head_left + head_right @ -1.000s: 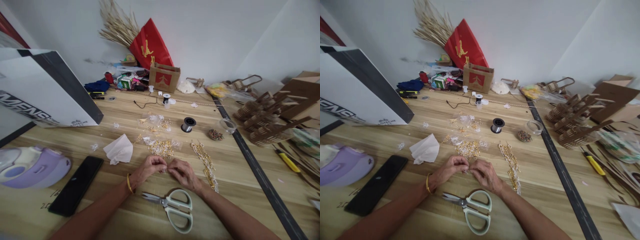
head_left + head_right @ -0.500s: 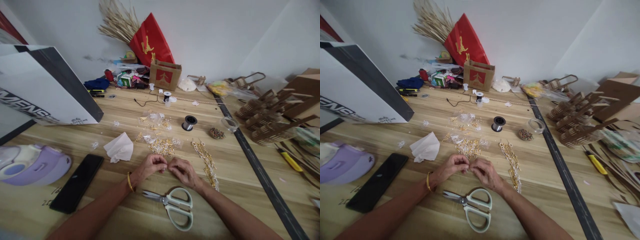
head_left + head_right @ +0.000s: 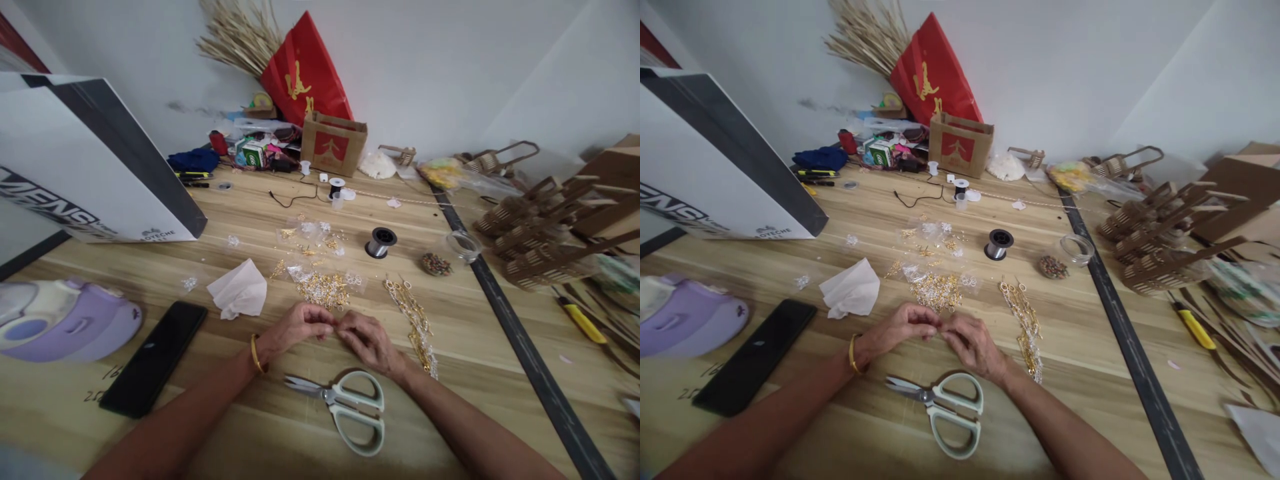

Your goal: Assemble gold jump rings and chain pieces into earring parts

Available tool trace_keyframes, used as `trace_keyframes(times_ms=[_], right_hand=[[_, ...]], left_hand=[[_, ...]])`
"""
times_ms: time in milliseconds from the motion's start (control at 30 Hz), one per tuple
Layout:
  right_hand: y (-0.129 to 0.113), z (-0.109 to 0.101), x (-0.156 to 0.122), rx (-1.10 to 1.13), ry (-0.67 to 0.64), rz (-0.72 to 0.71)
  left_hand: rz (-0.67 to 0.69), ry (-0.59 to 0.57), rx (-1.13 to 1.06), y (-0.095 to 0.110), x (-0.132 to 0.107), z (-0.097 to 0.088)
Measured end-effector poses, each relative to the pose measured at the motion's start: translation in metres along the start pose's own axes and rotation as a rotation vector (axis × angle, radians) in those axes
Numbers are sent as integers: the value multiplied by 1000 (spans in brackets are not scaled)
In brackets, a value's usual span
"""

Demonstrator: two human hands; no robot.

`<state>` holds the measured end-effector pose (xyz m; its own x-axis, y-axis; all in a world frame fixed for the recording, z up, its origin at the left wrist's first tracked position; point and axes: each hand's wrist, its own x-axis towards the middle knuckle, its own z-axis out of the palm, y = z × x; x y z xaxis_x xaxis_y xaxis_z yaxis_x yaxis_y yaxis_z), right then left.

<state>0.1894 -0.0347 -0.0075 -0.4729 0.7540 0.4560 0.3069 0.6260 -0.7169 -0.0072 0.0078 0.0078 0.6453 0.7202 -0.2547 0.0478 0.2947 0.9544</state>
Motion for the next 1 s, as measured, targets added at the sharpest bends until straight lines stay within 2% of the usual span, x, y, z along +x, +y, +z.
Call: trace_keyframes(times_ms=[300, 667, 1000], right_hand=[[5, 2, -4, -94, -57, -52], [3, 1, -2, -67, -51, -21], [1, 1, -1, -66, -27, -13]], left_hand=[[-15, -54, 147, -1, 0, -3], [-9, -86, 37, -4, 0, -5], [-31, -122, 21, -3, 0, -7]])
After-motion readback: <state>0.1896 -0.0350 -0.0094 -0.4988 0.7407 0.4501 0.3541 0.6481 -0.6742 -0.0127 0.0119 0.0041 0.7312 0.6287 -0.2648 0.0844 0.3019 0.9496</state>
